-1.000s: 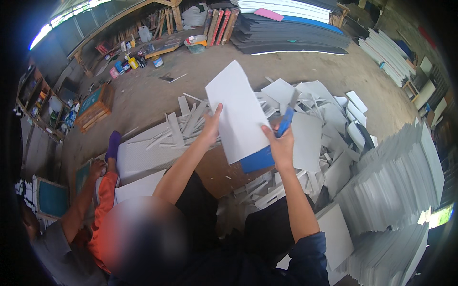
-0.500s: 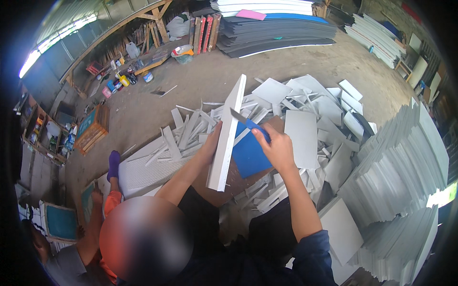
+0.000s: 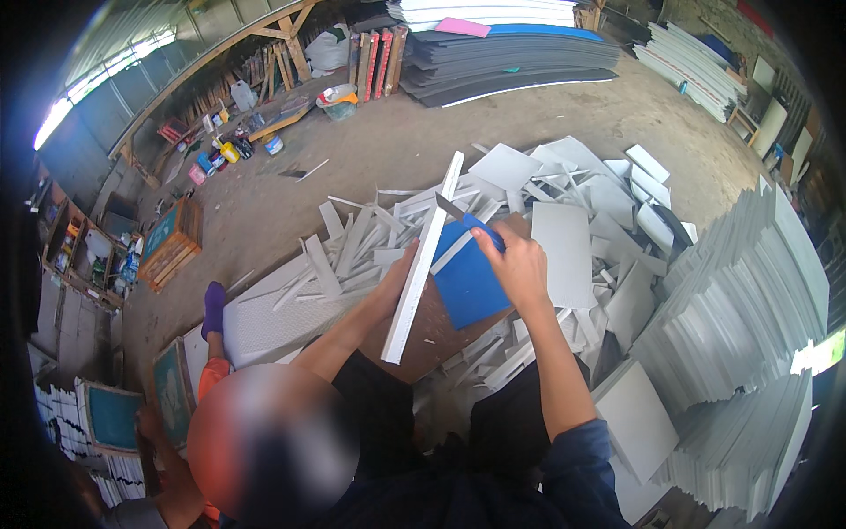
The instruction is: The person uses a utility knife to cut white foam sheets, using a blue foam sheet as a guide or template. They repeatedly align the blue sheet, cut along its edge, and trim the white foam, discarding the offcuts.
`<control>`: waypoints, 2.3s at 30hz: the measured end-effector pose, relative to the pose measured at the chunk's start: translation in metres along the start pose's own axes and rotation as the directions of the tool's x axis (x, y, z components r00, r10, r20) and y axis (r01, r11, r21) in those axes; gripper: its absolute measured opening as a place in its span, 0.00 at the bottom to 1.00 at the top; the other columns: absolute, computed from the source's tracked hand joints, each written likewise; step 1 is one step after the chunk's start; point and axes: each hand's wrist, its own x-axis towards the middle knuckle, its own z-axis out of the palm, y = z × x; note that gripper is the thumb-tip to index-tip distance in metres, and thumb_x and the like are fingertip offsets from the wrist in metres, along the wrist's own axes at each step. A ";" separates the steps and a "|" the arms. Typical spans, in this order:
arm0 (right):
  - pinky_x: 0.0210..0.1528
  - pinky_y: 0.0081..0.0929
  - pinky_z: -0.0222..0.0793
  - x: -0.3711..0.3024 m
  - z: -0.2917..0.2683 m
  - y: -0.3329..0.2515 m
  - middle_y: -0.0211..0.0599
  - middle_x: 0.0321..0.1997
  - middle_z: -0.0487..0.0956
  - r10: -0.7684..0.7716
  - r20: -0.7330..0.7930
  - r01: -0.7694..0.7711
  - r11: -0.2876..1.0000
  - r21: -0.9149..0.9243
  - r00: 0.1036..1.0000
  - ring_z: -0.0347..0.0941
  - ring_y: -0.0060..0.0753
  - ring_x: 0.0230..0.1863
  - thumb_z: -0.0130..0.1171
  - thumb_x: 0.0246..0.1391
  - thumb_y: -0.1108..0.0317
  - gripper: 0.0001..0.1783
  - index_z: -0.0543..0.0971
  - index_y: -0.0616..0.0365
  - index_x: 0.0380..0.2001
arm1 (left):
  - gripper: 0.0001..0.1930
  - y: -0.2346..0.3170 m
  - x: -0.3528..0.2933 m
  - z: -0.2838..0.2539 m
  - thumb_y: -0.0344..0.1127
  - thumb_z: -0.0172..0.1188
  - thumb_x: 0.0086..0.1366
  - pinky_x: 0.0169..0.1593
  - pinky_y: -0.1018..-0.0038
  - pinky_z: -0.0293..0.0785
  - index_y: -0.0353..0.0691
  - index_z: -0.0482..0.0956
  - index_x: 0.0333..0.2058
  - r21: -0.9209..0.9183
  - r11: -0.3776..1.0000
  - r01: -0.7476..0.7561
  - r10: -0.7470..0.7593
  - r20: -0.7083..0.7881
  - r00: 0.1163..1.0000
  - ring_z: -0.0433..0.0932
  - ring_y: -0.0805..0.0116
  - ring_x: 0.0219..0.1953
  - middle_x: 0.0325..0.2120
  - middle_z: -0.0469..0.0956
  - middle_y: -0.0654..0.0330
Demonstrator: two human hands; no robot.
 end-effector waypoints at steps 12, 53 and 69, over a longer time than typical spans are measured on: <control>0.24 0.34 0.67 0.015 0.038 0.011 0.46 0.15 0.73 0.227 0.086 -0.241 0.938 0.247 0.970 0.71 0.41 0.19 0.47 0.51 0.41 0.30 0.77 0.62 0.27 | 0.35 -0.022 -0.002 -0.003 0.62 0.37 0.62 0.40 0.75 0.69 0.30 0.69 0.47 0.044 0.973 -0.225 0.229 -0.125 0.965 0.73 0.70 0.36 0.36 0.75 0.55; 0.22 0.35 0.65 -0.022 0.003 -0.040 0.45 0.14 0.72 -0.347 0.375 0.294 0.936 0.192 0.859 0.70 0.48 0.18 0.55 0.48 0.49 0.23 0.76 0.61 0.22 | 0.30 0.042 0.023 -0.048 0.53 0.33 0.67 0.27 0.75 0.64 0.33 0.74 0.23 0.102 0.788 -0.607 0.601 -0.343 0.722 0.66 0.73 0.19 0.16 0.70 0.62; 0.20 0.35 0.66 -0.025 0.011 -0.040 0.44 0.11 0.70 -0.385 0.267 0.366 0.923 0.119 0.884 0.69 0.48 0.16 0.55 0.48 0.48 0.23 0.74 0.60 0.19 | 0.29 0.035 0.018 -0.020 0.52 0.34 0.67 0.24 0.77 0.61 0.36 0.73 0.19 0.243 0.772 -0.588 0.631 -0.411 0.658 0.66 0.76 0.17 0.13 0.68 0.64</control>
